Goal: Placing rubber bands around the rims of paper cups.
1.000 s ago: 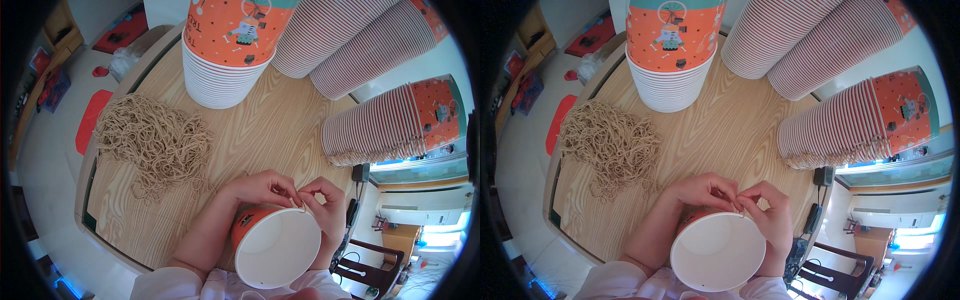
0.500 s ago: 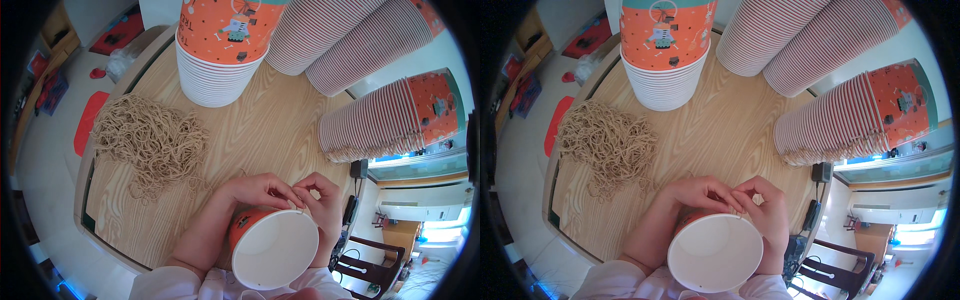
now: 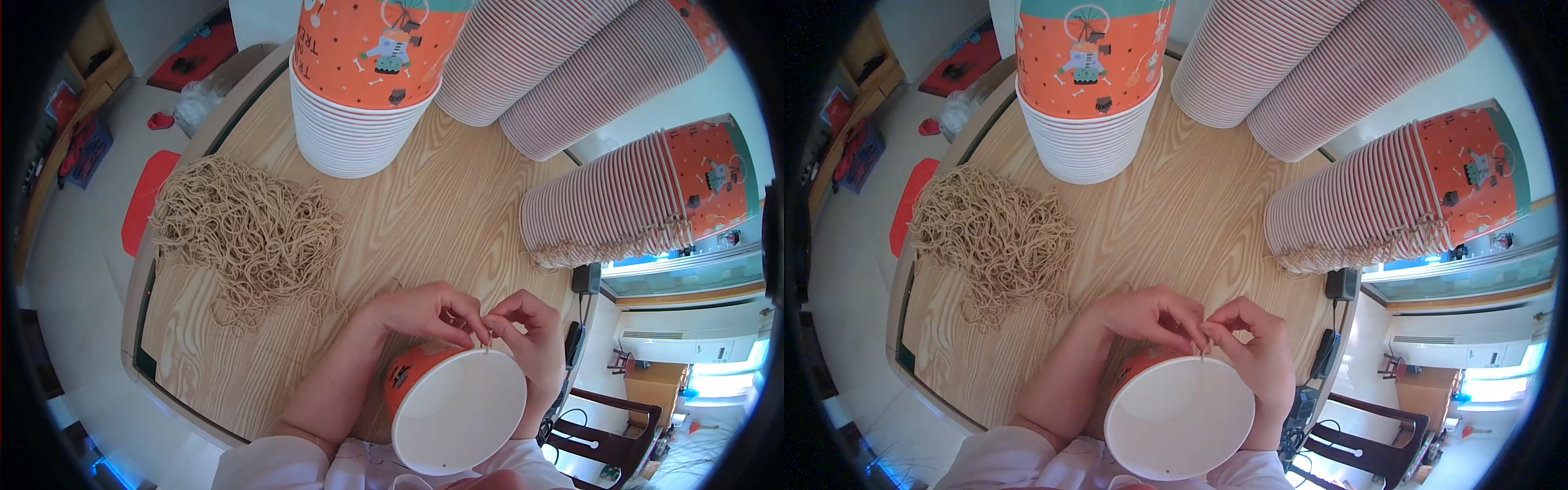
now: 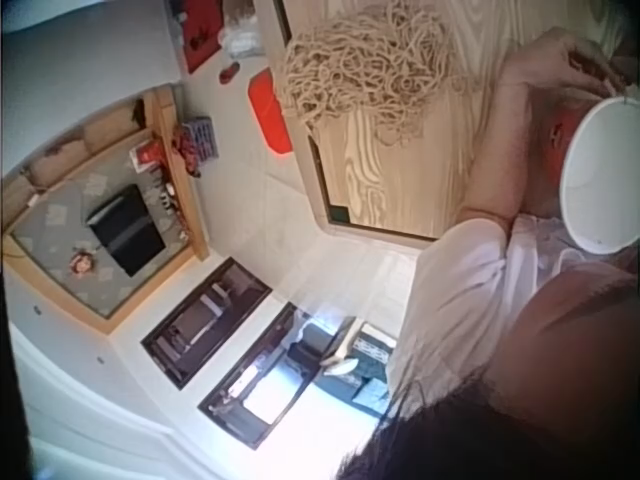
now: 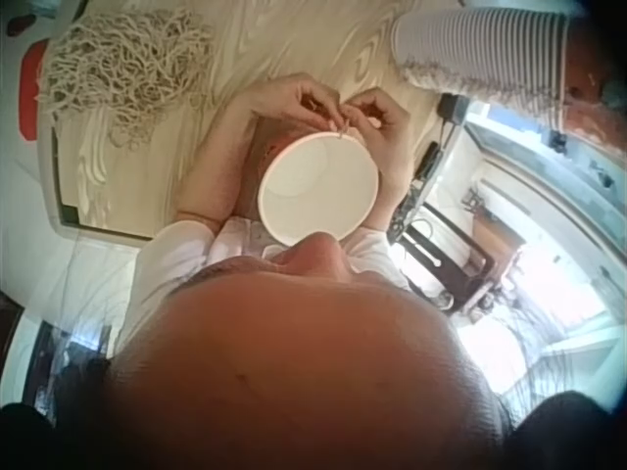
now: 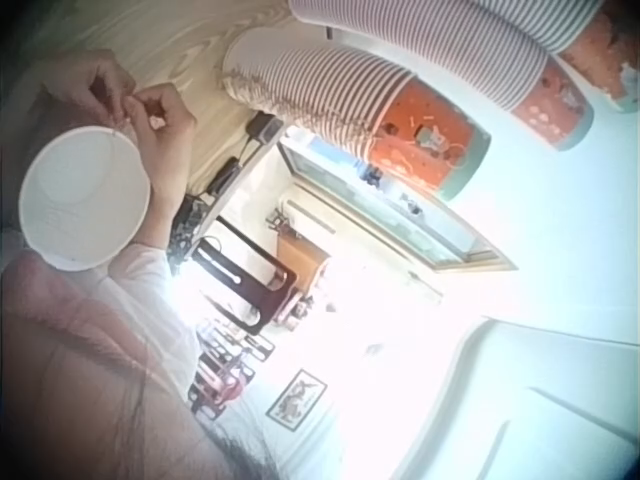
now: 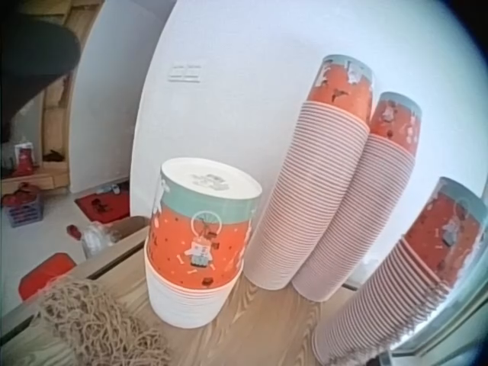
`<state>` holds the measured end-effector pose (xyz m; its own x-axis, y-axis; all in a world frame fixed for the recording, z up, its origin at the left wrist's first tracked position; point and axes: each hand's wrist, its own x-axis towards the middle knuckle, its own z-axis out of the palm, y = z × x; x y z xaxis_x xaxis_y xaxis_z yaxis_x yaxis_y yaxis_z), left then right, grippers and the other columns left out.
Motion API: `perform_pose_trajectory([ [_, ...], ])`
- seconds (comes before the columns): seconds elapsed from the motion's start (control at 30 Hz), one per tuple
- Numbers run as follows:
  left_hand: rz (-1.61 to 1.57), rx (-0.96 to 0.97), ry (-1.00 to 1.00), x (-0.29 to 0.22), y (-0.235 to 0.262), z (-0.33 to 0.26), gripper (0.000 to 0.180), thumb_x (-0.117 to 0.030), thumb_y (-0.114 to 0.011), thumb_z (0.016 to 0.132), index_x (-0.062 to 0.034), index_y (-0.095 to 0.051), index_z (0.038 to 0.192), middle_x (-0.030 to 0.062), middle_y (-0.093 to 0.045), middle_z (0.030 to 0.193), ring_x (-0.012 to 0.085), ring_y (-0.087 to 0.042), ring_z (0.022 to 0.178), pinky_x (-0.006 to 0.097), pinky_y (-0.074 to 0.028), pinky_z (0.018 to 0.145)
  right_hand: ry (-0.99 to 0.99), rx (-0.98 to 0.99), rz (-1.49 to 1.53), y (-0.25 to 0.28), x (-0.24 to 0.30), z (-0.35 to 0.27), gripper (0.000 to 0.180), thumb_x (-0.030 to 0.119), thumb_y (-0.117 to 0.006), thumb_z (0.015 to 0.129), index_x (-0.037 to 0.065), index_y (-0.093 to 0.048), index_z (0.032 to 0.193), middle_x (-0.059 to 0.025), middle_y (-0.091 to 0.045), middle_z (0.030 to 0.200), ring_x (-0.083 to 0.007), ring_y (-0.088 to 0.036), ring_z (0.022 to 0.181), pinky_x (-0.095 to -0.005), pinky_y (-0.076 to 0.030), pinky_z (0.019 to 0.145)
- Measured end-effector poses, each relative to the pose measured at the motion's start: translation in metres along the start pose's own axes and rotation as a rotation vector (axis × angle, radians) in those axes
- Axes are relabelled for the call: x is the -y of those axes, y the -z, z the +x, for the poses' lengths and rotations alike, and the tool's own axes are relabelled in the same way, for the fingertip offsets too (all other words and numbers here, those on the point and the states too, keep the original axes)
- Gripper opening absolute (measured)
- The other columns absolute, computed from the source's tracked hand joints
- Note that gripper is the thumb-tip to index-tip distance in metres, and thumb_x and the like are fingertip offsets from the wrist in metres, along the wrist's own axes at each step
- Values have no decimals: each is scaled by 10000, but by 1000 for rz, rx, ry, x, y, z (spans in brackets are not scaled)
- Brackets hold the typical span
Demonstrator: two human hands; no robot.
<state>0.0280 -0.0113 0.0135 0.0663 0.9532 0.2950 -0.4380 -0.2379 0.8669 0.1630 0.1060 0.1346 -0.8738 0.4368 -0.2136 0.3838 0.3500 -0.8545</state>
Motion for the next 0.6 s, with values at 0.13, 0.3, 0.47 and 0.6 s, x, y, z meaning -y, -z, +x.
perform_pose_trajectory([
  [0.13, 22, 9, -42, 4, -1, 1, 227, -27, -686, 841, -56, -709, 1065, 47, -676, 1024, 114, -623, 926, 243, -489, 792, 32, -9, -43, -5, 1, 2, 69, -18, -701, 808, -27, -646, 848, -60, -647, 744, -115, -641, 723, -244, -498, 676],
  [0.3, -15, -24, 8, 3, -3, 1, 171, -52, -696, 836, -46, -707, 1006, 23, -673, 918, 87, -610, 852, 231, -481, 745, 51, -6, -119, -5, 4, 2, 82, -6, -711, 804, -28, -644, 845, -60, -644, 740, -114, -616, 697, -248, -486, 660],
  [0.47, 24, -54, 126, -5, -2, 1, 123, -87, -707, 855, -28, -629, 928, -10, -625, 855, 65, -574, 828, 233, -469, 737, 71, 12, -148, -5, 4, 2, 94, -7, -722, 790, -27, -646, 843, -61, -642, 740, -116, -606, 699, -250, -479, 658],
  [0.6, -54, -105, 112, -2, -3, 1, 126, -104, -702, 860, -27, -615, 906, -19, -599, 849, 60, -553, 818, 228, -454, 732, 76, 65, -100, -1, 6, -1, 102, -24, -724, 777, -31, -656, 852, -65, -647, 765, -121, -605, 730, -244, -470, 680],
])
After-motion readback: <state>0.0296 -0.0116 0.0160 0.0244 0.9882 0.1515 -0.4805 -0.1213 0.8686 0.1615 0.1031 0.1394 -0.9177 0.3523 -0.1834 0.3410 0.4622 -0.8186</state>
